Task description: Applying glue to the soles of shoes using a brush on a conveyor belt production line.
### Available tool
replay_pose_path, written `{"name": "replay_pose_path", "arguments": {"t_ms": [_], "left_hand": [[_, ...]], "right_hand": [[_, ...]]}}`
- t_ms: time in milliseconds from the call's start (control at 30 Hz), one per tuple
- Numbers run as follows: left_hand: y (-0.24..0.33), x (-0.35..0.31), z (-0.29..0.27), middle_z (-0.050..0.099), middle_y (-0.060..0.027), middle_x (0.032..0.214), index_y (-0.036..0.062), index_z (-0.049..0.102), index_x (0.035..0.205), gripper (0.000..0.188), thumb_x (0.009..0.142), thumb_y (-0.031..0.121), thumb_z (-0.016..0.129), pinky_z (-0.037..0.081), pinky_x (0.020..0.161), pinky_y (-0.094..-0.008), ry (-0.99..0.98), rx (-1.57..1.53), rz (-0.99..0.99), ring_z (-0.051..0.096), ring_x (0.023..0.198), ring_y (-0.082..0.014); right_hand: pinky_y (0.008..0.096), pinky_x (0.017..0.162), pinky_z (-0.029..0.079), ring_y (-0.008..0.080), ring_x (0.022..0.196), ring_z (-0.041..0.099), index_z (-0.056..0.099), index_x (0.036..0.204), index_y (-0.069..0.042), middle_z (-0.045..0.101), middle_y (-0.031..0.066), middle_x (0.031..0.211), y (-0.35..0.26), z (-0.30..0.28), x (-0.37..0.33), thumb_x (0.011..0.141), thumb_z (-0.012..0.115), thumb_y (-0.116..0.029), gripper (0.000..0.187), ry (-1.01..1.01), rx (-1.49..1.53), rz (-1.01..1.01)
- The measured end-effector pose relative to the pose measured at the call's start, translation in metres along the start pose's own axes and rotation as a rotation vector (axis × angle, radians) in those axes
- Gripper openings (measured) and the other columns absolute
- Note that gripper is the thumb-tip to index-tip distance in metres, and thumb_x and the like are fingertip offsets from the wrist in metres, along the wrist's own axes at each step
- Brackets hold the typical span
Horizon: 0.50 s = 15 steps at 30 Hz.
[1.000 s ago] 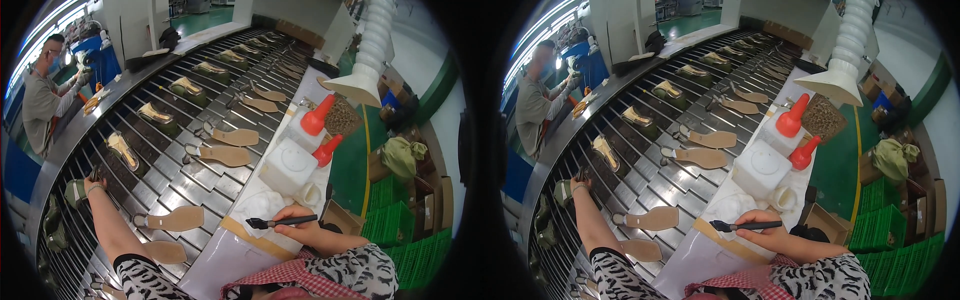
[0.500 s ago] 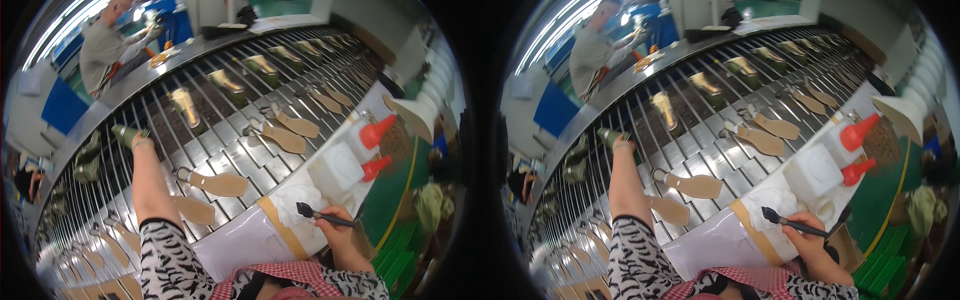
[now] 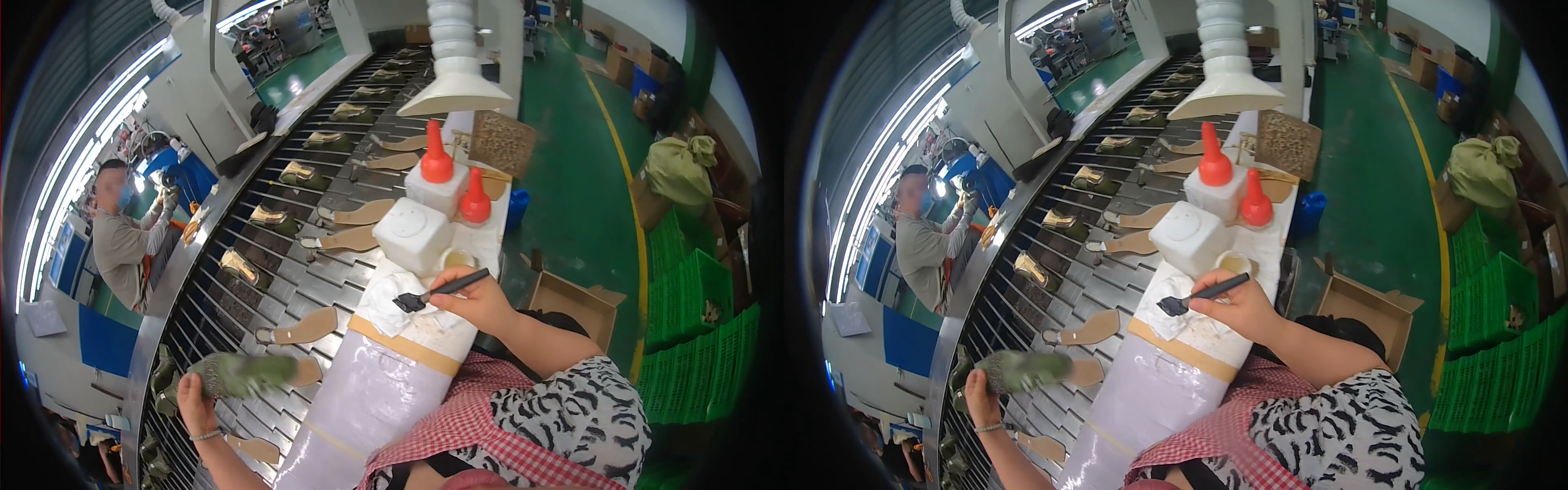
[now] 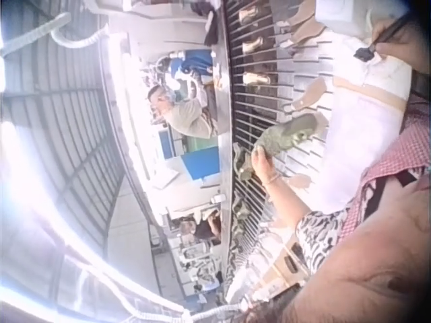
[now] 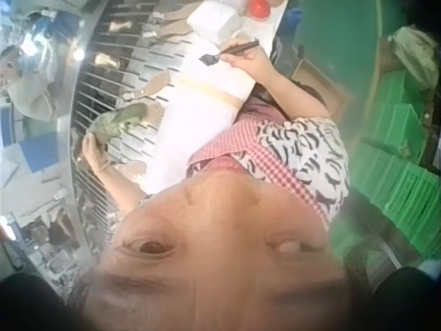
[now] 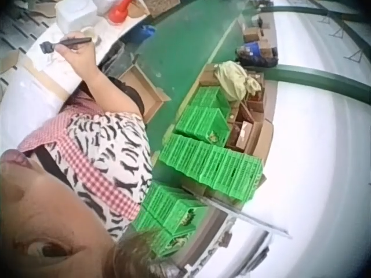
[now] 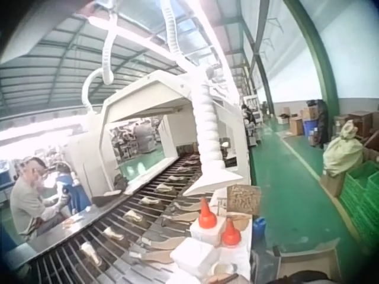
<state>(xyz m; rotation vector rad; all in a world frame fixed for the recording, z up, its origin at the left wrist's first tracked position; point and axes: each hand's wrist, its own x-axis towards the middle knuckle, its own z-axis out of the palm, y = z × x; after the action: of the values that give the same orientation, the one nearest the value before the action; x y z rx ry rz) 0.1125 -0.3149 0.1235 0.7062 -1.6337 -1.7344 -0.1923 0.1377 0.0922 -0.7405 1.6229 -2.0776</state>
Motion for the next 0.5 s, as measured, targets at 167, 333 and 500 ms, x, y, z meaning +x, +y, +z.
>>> {"name": "replay_pose_path", "arguments": {"t_ms": [167, 333, 500], "left_hand": [[-0.03, -0.055, 0.074, 0.061, 0.0004, 0.087, 0.001, 0.059, 0.102, 0.028, 0.079, 0.013, 0.071, 0.045, 0.073, -0.0234, -0.36, 0.391, -0.114, 0.056, 0.078, -0.01], [-0.072, -0.078, 0.109, 0.055, -0.0103, 0.115, 0.002, 0.047, 0.125, 0.056, 0.077, 0.016, 0.072, 0.042, 0.093, -0.0332, -0.424, 0.6, -0.012, 0.052, 0.109, -0.0216], [-0.073, -0.16, 0.156, 0.036, -0.0219, 0.138, 0.0024, 0.037, 0.134, 0.07, 0.076, 0.019, 0.072, 0.029, 0.106, -0.0417, -0.297, 1.234, 0.258, 0.033, 0.128, -0.0385]], "right_hand": [[0.0256, 0.078, 0.045, 0.0099, 0.085, 0.057, 0.062, 0.089, -0.001, 0.062, 0.0022, 0.087, -0.014, -0.024, 0.002, 0.078, 0.071, -0.003, 0.015, 0.006, -0.2, -0.12], [0.0232, 0.075, 0.044, 0.0068, 0.08, 0.055, 0.061, 0.086, -0.002, 0.062, -0.001, 0.082, -0.022, -0.061, 0.019, 0.077, 0.072, -0.005, 0.014, 0.091, -0.47, -0.1], [0.0262, 0.074, 0.045, 0.0118, 0.078, 0.058, 0.063, 0.086, -0.001, 0.064, 0.0025, 0.081, -0.014, -0.079, 0.044, 0.076, 0.074, -0.009, 0.017, 0.031, -0.743, -0.072]]}}
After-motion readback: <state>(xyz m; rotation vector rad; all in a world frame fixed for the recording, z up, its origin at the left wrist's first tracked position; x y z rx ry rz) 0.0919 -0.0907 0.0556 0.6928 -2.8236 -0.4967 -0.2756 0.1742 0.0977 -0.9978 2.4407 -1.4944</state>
